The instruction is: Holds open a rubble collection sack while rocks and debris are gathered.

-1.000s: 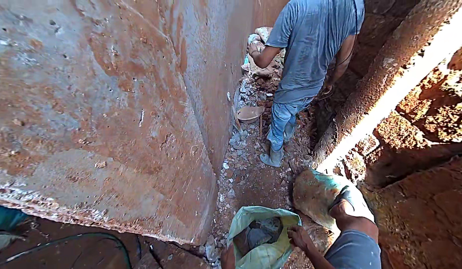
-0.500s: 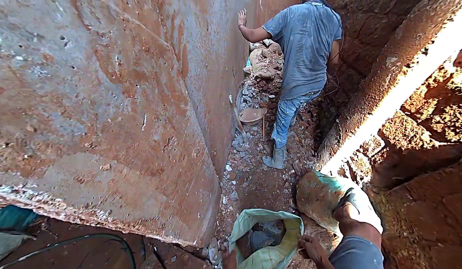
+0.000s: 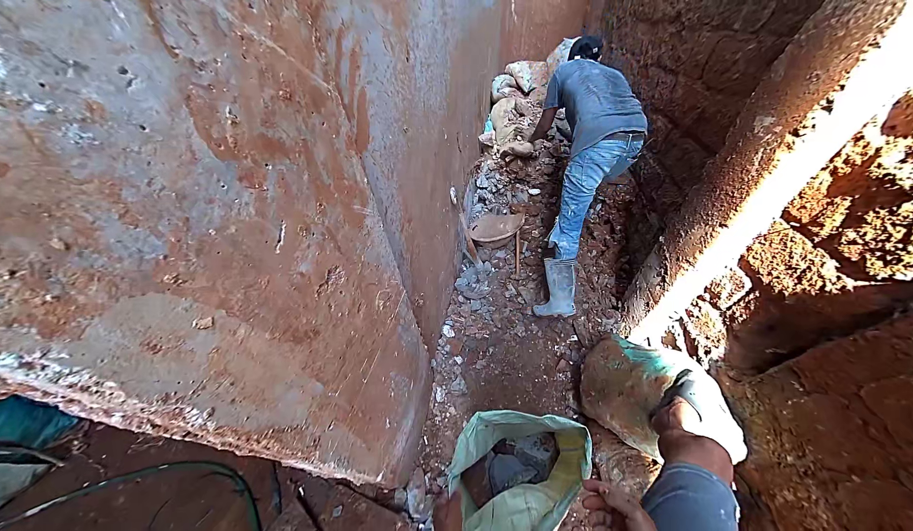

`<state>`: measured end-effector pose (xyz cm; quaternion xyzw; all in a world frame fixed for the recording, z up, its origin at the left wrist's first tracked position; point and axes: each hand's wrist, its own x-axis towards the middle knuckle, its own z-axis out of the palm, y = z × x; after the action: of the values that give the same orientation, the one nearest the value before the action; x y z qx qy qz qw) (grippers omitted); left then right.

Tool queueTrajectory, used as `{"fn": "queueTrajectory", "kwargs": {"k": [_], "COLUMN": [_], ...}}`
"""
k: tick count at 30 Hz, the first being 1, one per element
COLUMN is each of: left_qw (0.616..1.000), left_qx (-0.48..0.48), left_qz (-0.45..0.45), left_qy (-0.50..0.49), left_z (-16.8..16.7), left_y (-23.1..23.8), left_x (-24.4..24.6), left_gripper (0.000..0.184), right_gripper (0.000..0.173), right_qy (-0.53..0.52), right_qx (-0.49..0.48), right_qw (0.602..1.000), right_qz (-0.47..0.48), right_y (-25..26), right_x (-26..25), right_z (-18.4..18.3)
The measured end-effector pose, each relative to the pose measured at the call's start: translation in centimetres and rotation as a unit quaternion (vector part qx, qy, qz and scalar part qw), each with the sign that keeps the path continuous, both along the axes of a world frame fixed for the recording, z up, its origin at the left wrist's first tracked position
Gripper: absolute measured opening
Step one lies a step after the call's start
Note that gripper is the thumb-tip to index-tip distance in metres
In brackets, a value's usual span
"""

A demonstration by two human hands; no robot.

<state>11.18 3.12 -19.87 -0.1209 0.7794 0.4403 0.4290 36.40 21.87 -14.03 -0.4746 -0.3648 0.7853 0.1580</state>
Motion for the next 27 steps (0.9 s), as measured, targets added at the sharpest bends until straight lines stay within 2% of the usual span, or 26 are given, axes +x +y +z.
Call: {"fn": "queueTrajectory", "kwargs": {"k": [4,8,11,15,20,27], "left_qw": [0.997,0.998,0.997,0.995,0.995,0.994], "left_qx": [0.030,0.026,0.026,0.045,0.035,0.030], "left_qz": [0.012,-0.002,-0.011,-0.012,-0.021,-0.025], "left_qy": [0.066,0.065,0.075,0.088,0.088,0.100], "left_z": [-4.6,-4.6,-4.4,-5.6,-5.7,-5.8], "left_y": [-0.6,-0.8,-1.1,-1.6,-1.3,-1.3], "left_x": [0.7,0.4,0.3,0.3,0.1,0.2], "left_gripper": [0.042,0.038,0.037,0.038,0.039,0.037], "right_gripper": [0.044,0.042,0.041,0.039,0.035,0.030], "right_qy": [-0.001,-0.026,-0.041,-0.084,-0.114,-0.179], "right_qx": [-0.026,-0.035,-0.022,0.027,0.140,0.243], "right_qw": [0.999,0.999,0.999,0.991,0.965,0.937], "right_qz": [-0.029,-0.031,0.007,0.103,0.191,0.173], "right_y": [0.9,2.1,2.7,3.8,6.8,10.8], "right_x": [-0.1,-0.9,-1.4,-1.9,-1.6,0.0], "right_z": [-1.8,-3.7,-4.5,-5.0,-6.5,-4.6]}}
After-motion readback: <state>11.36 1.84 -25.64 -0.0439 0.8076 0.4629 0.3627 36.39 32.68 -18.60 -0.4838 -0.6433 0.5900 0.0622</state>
